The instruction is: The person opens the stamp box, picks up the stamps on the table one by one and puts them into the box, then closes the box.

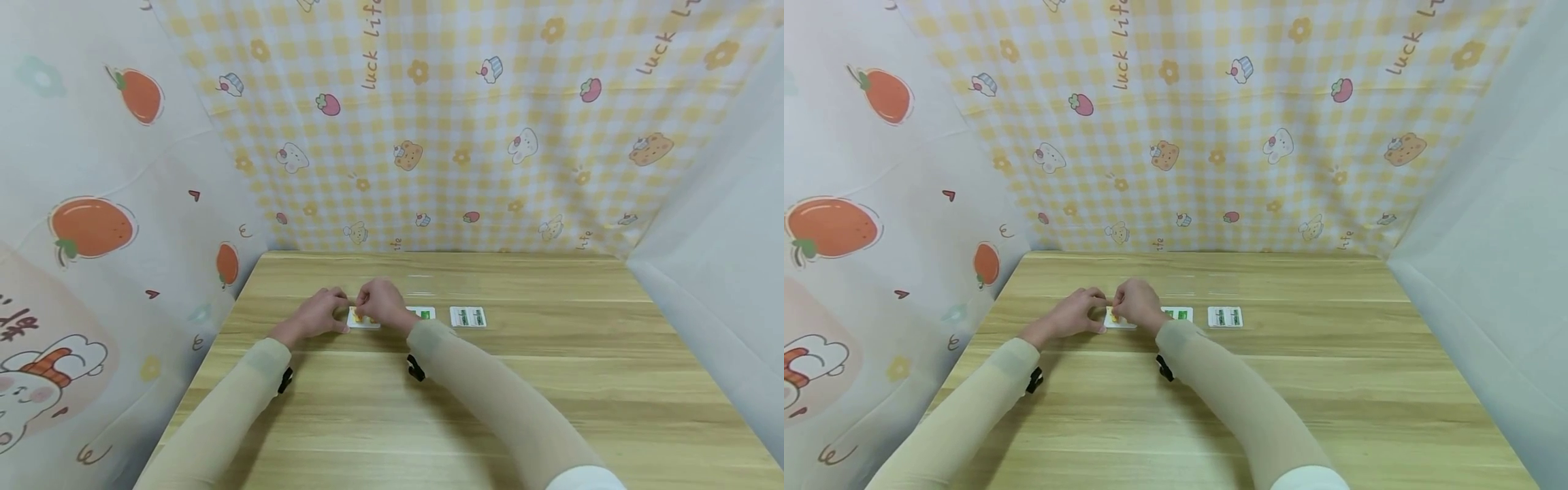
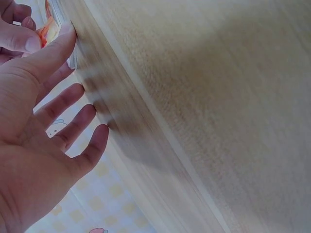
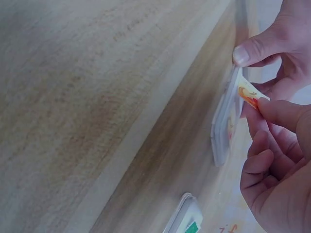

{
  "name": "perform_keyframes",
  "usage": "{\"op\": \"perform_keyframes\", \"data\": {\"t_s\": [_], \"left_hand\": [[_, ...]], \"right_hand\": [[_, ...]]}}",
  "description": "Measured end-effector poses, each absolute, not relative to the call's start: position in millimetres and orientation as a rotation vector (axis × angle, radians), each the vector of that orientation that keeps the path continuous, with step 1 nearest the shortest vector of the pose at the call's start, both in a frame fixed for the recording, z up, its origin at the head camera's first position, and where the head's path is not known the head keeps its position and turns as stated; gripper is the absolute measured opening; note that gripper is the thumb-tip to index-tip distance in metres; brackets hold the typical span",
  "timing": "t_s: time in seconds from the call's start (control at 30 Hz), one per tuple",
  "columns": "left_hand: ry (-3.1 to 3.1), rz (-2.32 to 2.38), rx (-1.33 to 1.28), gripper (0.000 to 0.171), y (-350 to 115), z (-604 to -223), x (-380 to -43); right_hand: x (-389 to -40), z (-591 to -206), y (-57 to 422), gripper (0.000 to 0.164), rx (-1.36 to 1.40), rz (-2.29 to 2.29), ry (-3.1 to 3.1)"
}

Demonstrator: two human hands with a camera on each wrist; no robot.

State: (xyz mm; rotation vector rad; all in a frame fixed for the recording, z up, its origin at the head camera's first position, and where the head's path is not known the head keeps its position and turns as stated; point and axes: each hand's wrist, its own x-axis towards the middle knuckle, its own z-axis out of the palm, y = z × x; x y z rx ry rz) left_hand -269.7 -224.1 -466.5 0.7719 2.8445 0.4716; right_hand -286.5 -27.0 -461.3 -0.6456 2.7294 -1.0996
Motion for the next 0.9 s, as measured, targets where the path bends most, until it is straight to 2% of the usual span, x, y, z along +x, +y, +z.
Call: {"op": "perform_keyframes", "data": {"t_s": [0.23, 0.63, 0.9], "left_hand": [[2.827, 0.509, 0.751, 0.066, -223.4, -466.9, -269.7], [2.814, 0.497, 0.701, 0.063, -221.8, -467.1, -272.1], [2.818, 0.482, 0.683, 0.064, -223.5, -469.5, -274.0]], "right_hand": [[-290.5, -465.7, -28.6, 0.013, -0.552, -1.07, 2.732], [-289.4, -473.6, -33.5, 0.02, -0.608, -0.908, 2.802], [-291.5, -471.2, -35.4, 0.018, -0.543, -0.853, 2.815]]}}
